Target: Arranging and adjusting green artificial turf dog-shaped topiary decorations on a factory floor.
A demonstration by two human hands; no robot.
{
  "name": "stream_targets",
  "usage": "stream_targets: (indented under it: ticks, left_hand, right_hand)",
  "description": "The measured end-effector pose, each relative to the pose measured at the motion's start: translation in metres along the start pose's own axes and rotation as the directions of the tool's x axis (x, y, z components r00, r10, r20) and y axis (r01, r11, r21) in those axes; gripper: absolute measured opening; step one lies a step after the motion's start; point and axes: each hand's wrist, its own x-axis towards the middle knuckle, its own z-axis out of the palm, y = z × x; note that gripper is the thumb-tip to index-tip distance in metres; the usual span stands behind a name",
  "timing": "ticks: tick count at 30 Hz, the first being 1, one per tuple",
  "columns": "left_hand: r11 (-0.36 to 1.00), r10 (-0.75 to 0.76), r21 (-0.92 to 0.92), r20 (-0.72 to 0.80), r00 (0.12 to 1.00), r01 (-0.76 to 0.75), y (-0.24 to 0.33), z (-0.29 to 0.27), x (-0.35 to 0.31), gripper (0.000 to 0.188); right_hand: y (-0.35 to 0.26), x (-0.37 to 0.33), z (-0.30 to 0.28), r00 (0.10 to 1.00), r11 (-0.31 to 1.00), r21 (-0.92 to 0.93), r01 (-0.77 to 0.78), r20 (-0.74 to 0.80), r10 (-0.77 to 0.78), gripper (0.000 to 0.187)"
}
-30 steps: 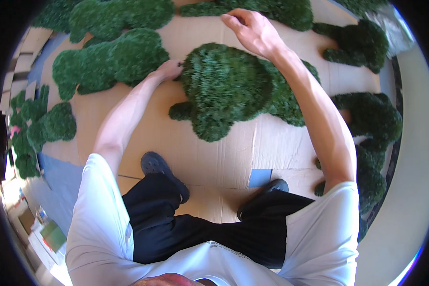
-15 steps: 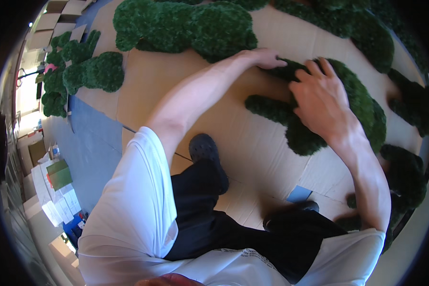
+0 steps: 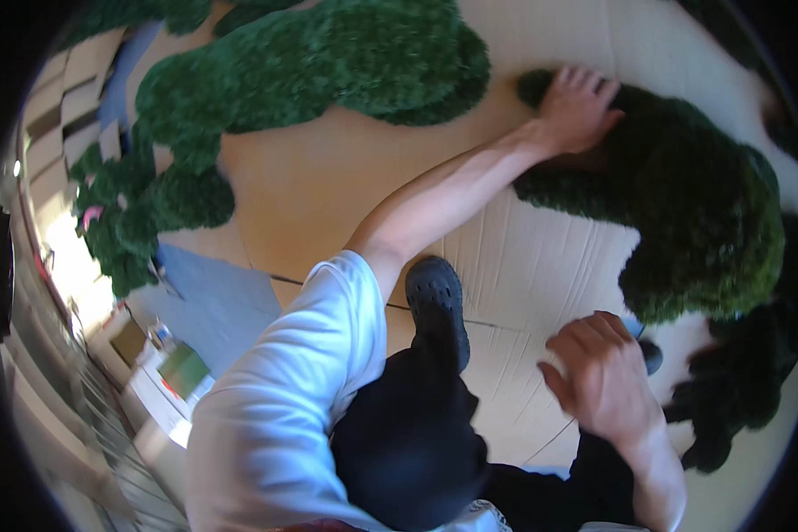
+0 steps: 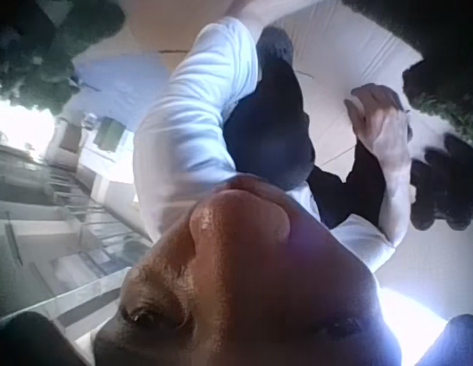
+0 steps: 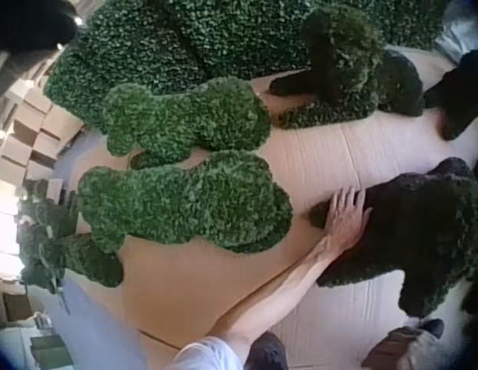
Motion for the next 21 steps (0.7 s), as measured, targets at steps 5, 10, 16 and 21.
stream_targets:
  ticks: [5,10,16,21]
  left_hand:
    - [0.988,-0.014,-0.154,-0.132,0.991,-0.007,0.022,-0.026,-0.097,0.044]
    - [0.947,-0.117,-0.279,0.163,0.98,0.159,0.012,-0.072,-0.235,0.043]
    - [0.9,-0.379,-0.094,0.309,0.872,0.425,-0.024,-0.156,-0.337,0.032]
    - [0.724,-0.52,-0.357,0.279,0.807,0.59,0.008,-0.21,-0.376,0.031]
  right_hand:
    - [0.115,-0.05,0.174,0.609,0.639,-0.229,-0.735,0.192,0.769,0.078]
    - [0.201,-0.038,0.297,0.517,0.533,-0.24,-0.811,0.131,0.846,0.12]
    - [0.234,-0.018,0.275,0.367,0.645,-0.352,-0.678,0.599,0.712,0.104]
    - [0.212,-0.036,0.28,0.487,0.555,-0.394,-0.733,0.265,0.832,0.118]
